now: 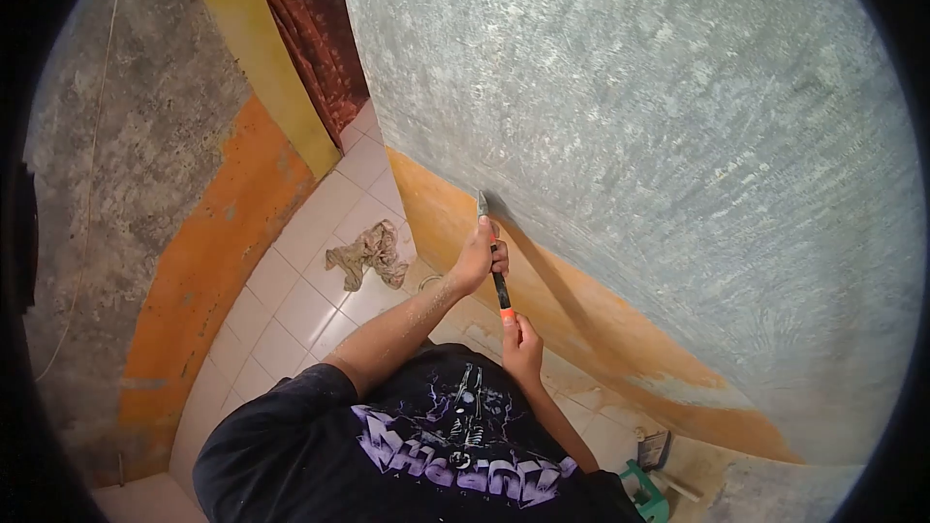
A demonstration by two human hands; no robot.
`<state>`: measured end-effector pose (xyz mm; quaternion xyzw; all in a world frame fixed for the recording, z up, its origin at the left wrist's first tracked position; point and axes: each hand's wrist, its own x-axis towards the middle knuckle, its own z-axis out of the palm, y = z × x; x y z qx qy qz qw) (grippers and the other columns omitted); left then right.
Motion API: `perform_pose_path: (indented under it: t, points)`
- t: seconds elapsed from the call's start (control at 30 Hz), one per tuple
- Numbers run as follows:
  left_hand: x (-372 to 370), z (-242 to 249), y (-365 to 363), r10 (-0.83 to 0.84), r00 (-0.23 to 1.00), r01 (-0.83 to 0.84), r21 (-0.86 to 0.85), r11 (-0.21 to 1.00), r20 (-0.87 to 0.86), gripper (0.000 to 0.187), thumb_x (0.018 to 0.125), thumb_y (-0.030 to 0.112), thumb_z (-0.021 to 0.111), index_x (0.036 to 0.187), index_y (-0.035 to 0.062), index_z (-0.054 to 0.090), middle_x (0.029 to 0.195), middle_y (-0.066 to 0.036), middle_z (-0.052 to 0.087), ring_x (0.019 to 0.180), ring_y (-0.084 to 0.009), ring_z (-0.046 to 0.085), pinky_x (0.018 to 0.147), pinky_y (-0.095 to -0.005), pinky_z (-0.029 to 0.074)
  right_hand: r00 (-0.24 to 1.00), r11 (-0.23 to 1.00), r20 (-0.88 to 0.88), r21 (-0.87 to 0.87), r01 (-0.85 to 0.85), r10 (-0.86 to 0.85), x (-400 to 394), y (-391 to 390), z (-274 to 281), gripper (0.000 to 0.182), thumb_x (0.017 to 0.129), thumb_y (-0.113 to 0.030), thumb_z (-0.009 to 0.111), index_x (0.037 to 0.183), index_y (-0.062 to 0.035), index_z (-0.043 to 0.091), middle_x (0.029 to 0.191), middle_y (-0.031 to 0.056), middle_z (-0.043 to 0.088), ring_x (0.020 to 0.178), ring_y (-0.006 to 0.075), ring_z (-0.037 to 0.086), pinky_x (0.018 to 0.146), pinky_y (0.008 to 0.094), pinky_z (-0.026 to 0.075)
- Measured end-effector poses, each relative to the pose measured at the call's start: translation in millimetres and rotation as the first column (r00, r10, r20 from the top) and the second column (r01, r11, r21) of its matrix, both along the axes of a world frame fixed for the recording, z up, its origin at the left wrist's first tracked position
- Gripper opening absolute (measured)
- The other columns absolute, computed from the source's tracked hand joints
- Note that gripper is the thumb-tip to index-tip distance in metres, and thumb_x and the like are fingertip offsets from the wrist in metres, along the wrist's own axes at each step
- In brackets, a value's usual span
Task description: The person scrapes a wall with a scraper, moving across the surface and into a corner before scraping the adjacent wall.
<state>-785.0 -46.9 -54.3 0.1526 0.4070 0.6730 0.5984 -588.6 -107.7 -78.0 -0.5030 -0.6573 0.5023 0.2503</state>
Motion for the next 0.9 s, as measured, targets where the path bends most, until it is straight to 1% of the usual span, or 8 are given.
perform_pose_path:
  t: [0.07,0.17,0.37,0.47,0.57,0.7,0.8,0.9]
  points:
    - [-18.2,-2.0,0.0,0.005,1.0,-0.005,-0.013,1.0,0.023,0.048,0.1,0.063,0.028,0.093,0.0163,0.034,0.06,0.0,0.031,0.048,-0.012,0.034,0.053,-0.0327,0.042,1.0,1.0,0.001,0.013,0.005,-0.005,-17.2,0.5,-1.9,0.032,0.099,-0.03,0.056,0.1,0.0012,0.064,0.062,0.0006,0.046,0.056,0.0096,0.043,0.052,0.0287,0.035]
    - [-44.8,0.1,-2.8,0.036,0.999,-0.036,-0.006,0.999,0.005,0.048,0.1,0.063,0.029,0.092,0.016,0.032,0.06,0.0,0.032,0.049,-0.0123,0.035,0.051,-0.0317,0.042,1.0,0.999,0.021,0.035,-0.008,0.007,-45.7,2.6,1.3,0.032,0.099,-0.031,0.057,0.098,0.0009,0.064,0.061,0.0005,0.046,0.055,0.0099,0.042,0.052,0.029,0.035]
    - [-111.6,-5.2,-1.4,0.114,0.993,-0.114,-0.044,0.993,-0.009,0.05,0.099,0.064,0.03,0.094,0.015,0.034,0.06,0.0,0.034,0.049,-0.0129,0.037,0.051,-0.0334,0.043,0.999,0.998,0.018,0.05,-0.048,0.047,-109.8,11.1,2.4,0.032,0.099,-0.031,0.056,0.097,0.0001,0.064,0.061,0.0016,0.046,0.055,0.0105,0.042,0.052,0.0297,0.035]
    - [-142.2,-6.3,-3.8,0.11,0.994,-0.111,-0.044,0.993,-0.019,0.051,0.098,0.067,0.03,0.096,0.0157,0.034,0.062,0.0,0.032,0.05,-0.0125,0.036,0.054,-0.0332,0.042,0.998,0.996,0.01,0.076,-0.056,0.055,-139.3,11.1,-0.7,0.033,0.099,-0.032,0.056,0.096,-0.0003,0.064,0.06,0.0021,0.045,0.055,0.0109,0.042,0.052,0.0303,0.035]
    - [-165.4,-8.6,-6.0,0.082,0.997,-0.082,-0.029,0.996,-0.015,0.051,0.098,0.067,0.03,0.096,0.0158,0.034,0.062,0.0,0.032,0.05,-0.0126,0.036,0.054,-0.0333,0.042,0.999,0.992,-0.01,0.116,-0.052,0.054,-165.1,7.1,6.0,0.033,0.099,-0.033,0.056,0.096,-0.0005,0.064,0.06,0.0023,0.045,0.055,0.0114,0.042,0.052,0.0308,0.035]
    - [-194.7,-12.9,-6.8,0.13,0.991,-0.13,-0.036,0.991,-0.007,0.049,0.099,0.065,0.029,0.096,0.0159,0.033,0.063,0.002,0.031,0.052,-0.0122,0.036,0.056,-0.0333,0.042,0.996,0.986,-0.002,0.141,-0.088,0.09,-192.3,11.0,1.8,0.034,0.099,-0.034,0.057,0.098,-0.0007,0.065,0.06,0.0025,0.048,0.055,0.0112,0.043,0.052,0.0306,0.035]
    - [-221.2,-10.9,-5.4,0.163,0.986,-0.164,-0.039,0.986,-0.024,0.049,0.1,0.064,0.027,0.097,0.0156,0.033,0.064,0.002,0.03,0.053,-0.0118,0.036,0.058,-0.0337,0.042,0.99,0.985,0.01,0.096,-0.144,0.143,-217.7,16.8,6.0,0.032,0.101,-0.03,0.054,0.098,0.0005,0.063,0.063,-0.0026,0.048,0.055,0.0073,0.044,0.051,0.0268,0.036]
    - [-231.8,-7.6,-4.7,0.174,0.984,-0.176,-0.038,0.984,-0.046,0.049,0.1,0.063,0.026,0.097,0.0152,0.033,0.065,0.002,0.03,0.053,-0.0119,0.035,0.06,-0.0345,0.042,0.988,0.987,-0.013,0.058,-0.152,0.153,-227.4,21.3,-7.9,0.032,0.101,-0.032,0.053,0.099,-0.0002,0.061,0.061,-0.0029,0.046,0.052,0.0071,0.044,0.049,0.026,0.035]
